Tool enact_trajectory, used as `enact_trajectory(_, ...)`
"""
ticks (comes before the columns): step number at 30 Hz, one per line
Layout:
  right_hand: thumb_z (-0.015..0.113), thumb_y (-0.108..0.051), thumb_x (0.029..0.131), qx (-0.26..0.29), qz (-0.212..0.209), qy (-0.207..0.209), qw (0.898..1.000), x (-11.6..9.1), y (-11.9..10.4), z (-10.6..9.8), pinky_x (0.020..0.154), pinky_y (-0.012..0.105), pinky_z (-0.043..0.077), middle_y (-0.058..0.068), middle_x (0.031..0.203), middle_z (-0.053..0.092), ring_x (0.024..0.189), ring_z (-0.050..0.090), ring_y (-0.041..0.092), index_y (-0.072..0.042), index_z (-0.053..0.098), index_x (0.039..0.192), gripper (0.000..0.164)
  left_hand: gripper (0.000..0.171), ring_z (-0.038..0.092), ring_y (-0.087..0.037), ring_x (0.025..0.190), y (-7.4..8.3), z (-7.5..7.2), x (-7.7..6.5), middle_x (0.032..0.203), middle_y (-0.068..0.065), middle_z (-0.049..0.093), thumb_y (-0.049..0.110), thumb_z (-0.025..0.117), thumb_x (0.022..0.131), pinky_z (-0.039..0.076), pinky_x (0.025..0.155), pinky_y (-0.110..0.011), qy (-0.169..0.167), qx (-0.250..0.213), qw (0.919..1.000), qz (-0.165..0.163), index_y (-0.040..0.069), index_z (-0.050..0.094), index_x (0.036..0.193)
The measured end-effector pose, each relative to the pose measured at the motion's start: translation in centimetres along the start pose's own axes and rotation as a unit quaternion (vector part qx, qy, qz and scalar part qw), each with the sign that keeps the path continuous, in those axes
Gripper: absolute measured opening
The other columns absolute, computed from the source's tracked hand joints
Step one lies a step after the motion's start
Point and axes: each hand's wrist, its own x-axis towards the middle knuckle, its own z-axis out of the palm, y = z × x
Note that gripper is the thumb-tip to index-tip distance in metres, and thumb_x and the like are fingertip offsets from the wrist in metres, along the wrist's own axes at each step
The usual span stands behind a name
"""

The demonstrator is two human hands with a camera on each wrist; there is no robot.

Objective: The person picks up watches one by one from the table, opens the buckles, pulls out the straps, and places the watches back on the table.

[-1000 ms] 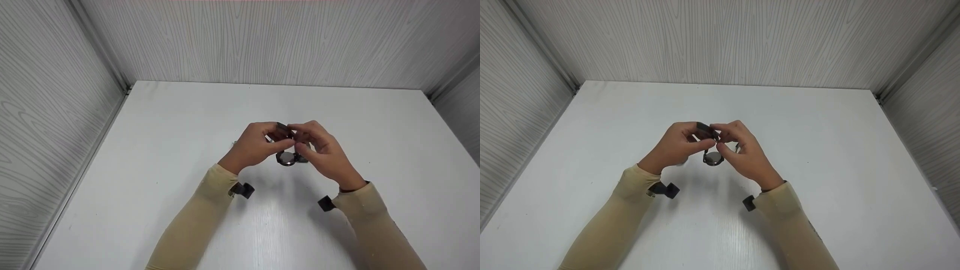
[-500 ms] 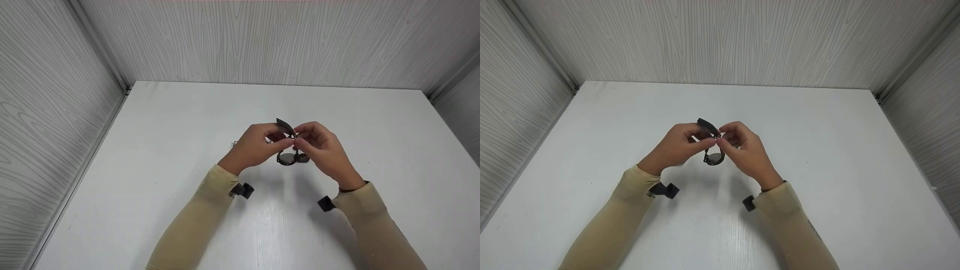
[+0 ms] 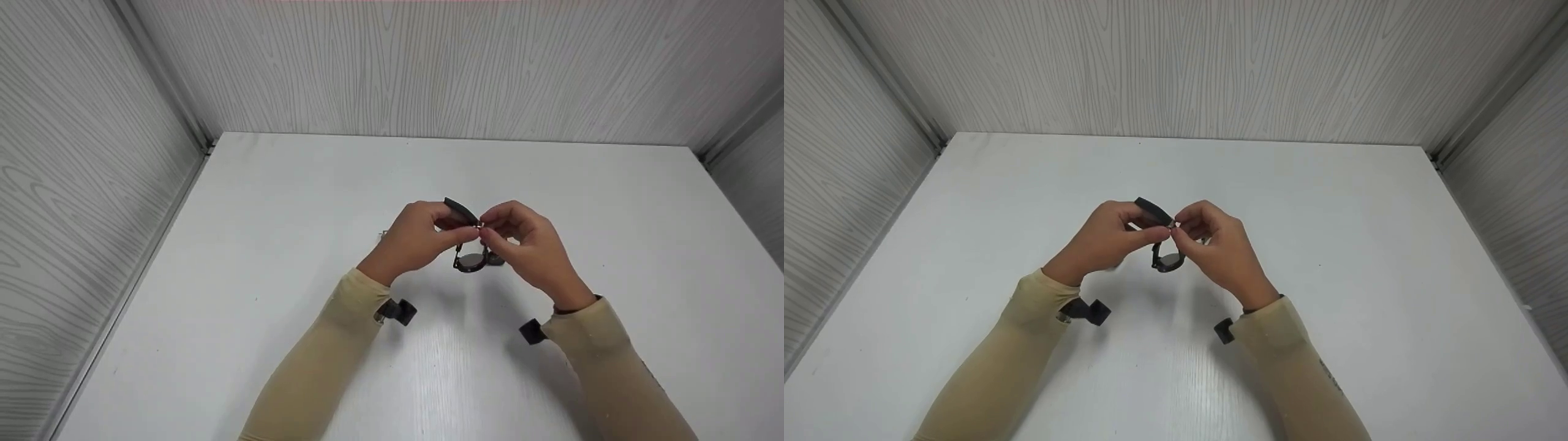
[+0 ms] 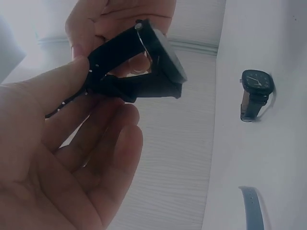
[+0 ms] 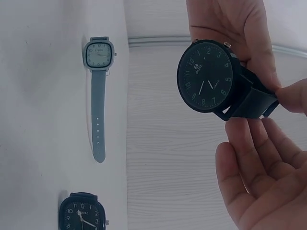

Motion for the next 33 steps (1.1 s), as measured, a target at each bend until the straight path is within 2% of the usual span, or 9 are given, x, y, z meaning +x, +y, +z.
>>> enact_trajectory(7, 0.073, -0.012, 0.097, 0.001, 0.002, 0.004, 1.000, 0.07, -0.11, 0.10, 0.083, 0.025, 0.054, 0.007, 0.098, 0.071, 0.089, 0.068, 0.018, -0.002, 0.068, 0.110, 0.017, 0.021, 0.066, -0.010, 0.091, 0.19, -0.15, -0.05, 0.093, 0.008, 0.076, 0.034, 0.074, 0.097, 0.053, 0.082, -0.028, 0.009, -0.002, 1.0000, -0.002, 0.015, 0.080, 0.102)
enact_trajectory(21, 0.070, -0.010, 0.098, -0.011, 0.004, 0.006, 1.000, 0.09, -0.29, 0.13, 0.083, 0.027, 0.052, 0.007, 0.095, 0.070, 0.084, 0.067, 0.018, -0.002, 0.068, 0.108, 0.013, 0.020, 0.066, -0.013, 0.091, -0.09, -0.54, 0.09, 0.096, 0.007, 0.076, 0.033, 0.076, 0.096, 0.053, 0.083, -0.031, 0.032, -0.057, 0.9978, 0.011, 0.015, 0.079, 0.103)
enact_trajectory(27, 0.069, -0.013, 0.099, -0.011, 0.006, -0.003, 1.000, -0.04, -0.01, 0.13, 0.083, 0.027, 0.052, 0.007, 0.097, 0.069, 0.088, 0.066, 0.019, -0.003, 0.066, 0.111, 0.016, 0.022, 0.066, -0.013, 0.093, -0.09, -0.14, 0.14, 0.099, 0.005, 0.075, 0.032, 0.073, 0.098, 0.053, 0.085, -0.029, 0.021, -0.057, 0.9979, 0.020, 0.012, 0.077, 0.106)
enact_trajectory(33, 0.068, -0.017, 0.102, -0.008, 0.010, -0.014, 1.000, -0.05, 0.01, 0.02, 0.077, 0.026, 0.052, 0.010, 0.095, 0.069, 0.084, 0.064, 0.021, -0.003, 0.066, 0.110, 0.017, 0.021, 0.065, -0.012, 0.092, -0.06, 0.11, 0.13, 0.098, 0.006, 0.075, 0.032, 0.074, 0.097, 0.053, 0.085, -0.028, 0.014, -0.051, 0.9985, 0.018, 0.012, 0.077, 0.106)
